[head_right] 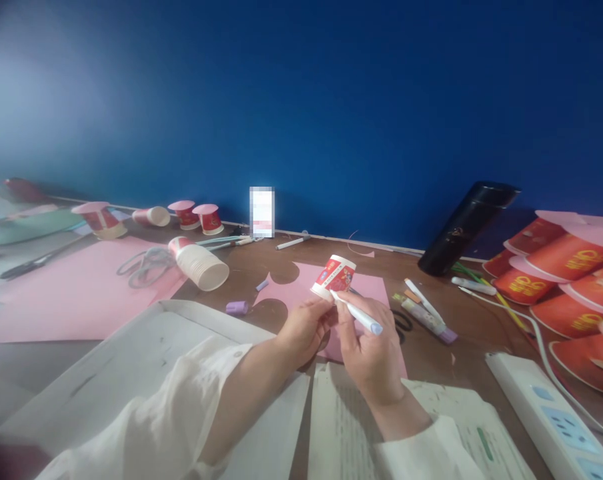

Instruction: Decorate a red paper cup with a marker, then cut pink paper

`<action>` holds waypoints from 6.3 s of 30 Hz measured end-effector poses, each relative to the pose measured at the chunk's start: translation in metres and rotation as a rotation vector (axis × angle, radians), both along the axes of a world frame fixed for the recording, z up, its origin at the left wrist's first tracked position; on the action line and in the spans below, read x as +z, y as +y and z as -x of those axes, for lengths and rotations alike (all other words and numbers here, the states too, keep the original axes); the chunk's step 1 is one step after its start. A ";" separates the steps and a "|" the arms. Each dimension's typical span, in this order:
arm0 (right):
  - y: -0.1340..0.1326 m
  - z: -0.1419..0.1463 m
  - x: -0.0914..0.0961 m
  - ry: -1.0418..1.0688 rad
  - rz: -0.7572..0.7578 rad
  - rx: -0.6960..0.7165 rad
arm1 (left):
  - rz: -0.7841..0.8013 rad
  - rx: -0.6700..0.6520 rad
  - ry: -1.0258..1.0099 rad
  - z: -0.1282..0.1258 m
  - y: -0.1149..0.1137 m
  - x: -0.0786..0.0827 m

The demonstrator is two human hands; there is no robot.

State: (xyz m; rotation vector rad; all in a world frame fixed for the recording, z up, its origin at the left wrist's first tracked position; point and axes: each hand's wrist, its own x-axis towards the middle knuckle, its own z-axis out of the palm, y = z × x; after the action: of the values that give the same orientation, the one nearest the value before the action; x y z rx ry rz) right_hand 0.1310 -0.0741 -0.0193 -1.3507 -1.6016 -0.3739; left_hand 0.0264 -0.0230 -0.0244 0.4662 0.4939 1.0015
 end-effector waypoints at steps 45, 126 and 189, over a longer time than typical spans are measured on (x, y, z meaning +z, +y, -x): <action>-0.002 -0.002 0.002 0.023 -0.075 -0.079 | 0.113 0.000 0.035 0.004 -0.002 0.018; -0.004 -0.006 0.013 0.089 -0.111 -0.136 | 0.226 -0.037 -0.010 0.007 0.000 0.021; 0.015 -0.018 -0.009 0.716 0.097 -0.150 | 0.290 -0.041 -0.069 0.011 0.003 0.026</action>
State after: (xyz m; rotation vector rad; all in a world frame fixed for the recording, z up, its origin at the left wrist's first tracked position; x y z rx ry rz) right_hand 0.1486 -0.0593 -0.0282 -1.4623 -0.9344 0.1065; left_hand 0.0150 -0.0203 0.0018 0.1811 0.5550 0.8860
